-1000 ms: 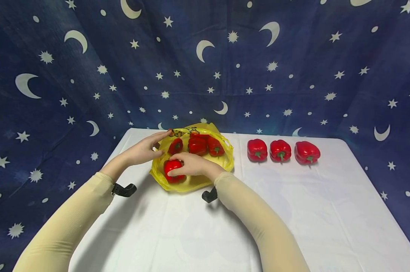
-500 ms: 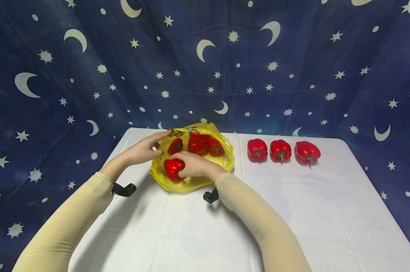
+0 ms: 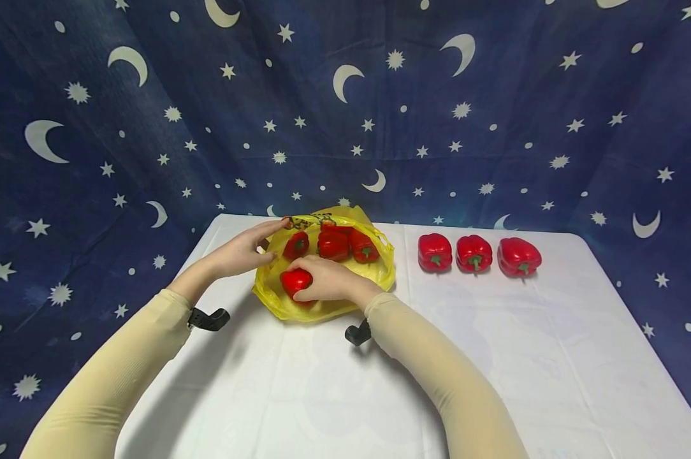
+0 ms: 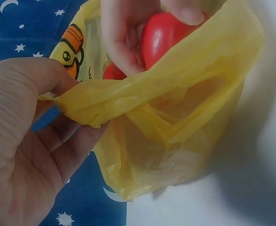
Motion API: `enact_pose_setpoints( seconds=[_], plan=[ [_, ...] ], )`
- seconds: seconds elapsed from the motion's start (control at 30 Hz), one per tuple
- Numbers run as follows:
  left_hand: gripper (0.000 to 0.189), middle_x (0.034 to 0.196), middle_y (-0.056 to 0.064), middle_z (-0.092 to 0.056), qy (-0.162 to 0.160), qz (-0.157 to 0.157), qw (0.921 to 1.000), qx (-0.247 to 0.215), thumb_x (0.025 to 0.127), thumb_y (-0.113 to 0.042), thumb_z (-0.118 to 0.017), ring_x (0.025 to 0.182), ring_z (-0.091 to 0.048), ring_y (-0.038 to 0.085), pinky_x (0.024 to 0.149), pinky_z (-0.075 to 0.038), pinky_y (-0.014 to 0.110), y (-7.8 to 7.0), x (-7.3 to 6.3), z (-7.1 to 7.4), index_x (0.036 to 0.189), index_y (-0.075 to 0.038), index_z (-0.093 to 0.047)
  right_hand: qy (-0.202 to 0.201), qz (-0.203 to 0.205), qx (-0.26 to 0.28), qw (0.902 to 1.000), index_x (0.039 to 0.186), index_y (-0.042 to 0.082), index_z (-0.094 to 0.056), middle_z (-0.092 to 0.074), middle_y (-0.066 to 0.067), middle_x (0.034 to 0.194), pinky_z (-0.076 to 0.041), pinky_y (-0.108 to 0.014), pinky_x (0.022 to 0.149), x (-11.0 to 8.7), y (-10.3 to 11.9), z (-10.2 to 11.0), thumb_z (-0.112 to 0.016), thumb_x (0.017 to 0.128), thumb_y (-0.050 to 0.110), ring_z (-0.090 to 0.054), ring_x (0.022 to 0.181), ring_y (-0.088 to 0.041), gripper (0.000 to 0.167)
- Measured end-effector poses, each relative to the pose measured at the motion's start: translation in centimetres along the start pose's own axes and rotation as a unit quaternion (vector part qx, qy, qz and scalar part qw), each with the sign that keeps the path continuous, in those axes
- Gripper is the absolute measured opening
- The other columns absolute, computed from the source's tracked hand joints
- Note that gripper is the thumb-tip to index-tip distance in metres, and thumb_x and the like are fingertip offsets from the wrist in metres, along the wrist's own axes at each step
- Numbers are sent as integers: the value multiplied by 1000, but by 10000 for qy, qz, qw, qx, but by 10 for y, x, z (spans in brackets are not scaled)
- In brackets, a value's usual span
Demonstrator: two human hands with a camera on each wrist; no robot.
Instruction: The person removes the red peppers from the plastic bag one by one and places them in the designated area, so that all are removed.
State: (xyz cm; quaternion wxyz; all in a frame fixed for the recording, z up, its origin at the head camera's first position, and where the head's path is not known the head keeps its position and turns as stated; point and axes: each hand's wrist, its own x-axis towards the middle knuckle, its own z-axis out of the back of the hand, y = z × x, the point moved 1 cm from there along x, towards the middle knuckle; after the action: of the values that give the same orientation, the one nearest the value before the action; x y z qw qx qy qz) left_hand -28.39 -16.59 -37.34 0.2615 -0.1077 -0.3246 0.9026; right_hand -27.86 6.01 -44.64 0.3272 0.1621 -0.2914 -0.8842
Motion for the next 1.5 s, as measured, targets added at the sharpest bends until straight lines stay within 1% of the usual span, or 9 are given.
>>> enact_pose_setpoints(
  seconds=[0.17,0.33,0.57,0.73,0.83,1.03,1.3,1.4,1.5],
  plan=[
    [77,166,5,-28,-3,32,10000,14,95,-9,-62,117,-53,30,103,-46,46,1,1,0,163,-20,-29,13,-182,57,9998,142,30,-55,-53,4,138,-49,-36,99,-7,-6,10,-78,83,37,-55,118,-15,64],
    [77,166,6,-28,-7,74,10000,-13,95,-9,-63,116,-53,30,103,-47,47,1,0,1,163,-20,-29,-4,-295,133,9995,152,31,-46,-48,3,147,-47,-42,103,-14,-13,16,-80,81,33,-50,127,-19,80],
    [77,166,7,-28,30,54,10000,-15,95,-9,-62,114,-55,30,100,-48,46,0,1,1,164,-20,-29,20,-216,365,9991,157,30,-42,-42,0,155,-39,-48,112,-21,-23,19,-83,81,42,-41,140,-21,87],
    [77,165,6,-29,11,-1,10000,-4,95,-7,-62,113,-54,29,100,-47,45,0,3,1,163,-19,-29,101,-313,832,9960,156,32,-42,-44,5,154,-36,-50,114,-24,-28,26,-85,79,45,-40,141,-20,89],
    [77,165,5,-29,30,10,10000,9,95,-8,-62,114,-54,29,100,-47,45,0,3,1,164,-20,-29,162,-397,1281,9908,157,29,-42,-47,5,151,-41,-49,110,-25,-31,28,-85,80,45,-45,135,-20,90],
    [77,166,5,-29,44,37,10000,37,95,-9,-62,114,-53,29,101,-47,44,0,3,0,164,-19,-28,346,-616,2268,9714,157,25,-41,-47,-4,149,-57,-43,88,-22,-35,25,-85,82,42,-62,110,-27,89],
    [77,166,4,-28,25,31,10000,63,95,-10,-62,116,-53,29,102,-46,44,0,2,0,164,-20,-29,300,-693,1980,9773,151,32,-47,-50,-1,141,-56,-41,83,-16,-32,22,-86,78,50,-68,84,-34,85],
    [77,166,4,-27,19,16,10000,51,95,-9,-62,117,-53,29,103,-46,44,1,2,0,163,-20,-29,287,-690,1894,9790,151,31,-48,-52,-2,139,-57,-41,81,-14,-30,22,-86,77,52,-68,85,-34,85],
    [76,166,4,-28,15,2,10000,33,95,-9,-62,117,-53,29,103,-46,45,2,2,0,163,-20,-29,241,-693,1748,9819,149,32,-49,-54,0,136,-58,-39,80,-12,-30,21,-85,76,54,-65,95,-27,84]
  ],
)
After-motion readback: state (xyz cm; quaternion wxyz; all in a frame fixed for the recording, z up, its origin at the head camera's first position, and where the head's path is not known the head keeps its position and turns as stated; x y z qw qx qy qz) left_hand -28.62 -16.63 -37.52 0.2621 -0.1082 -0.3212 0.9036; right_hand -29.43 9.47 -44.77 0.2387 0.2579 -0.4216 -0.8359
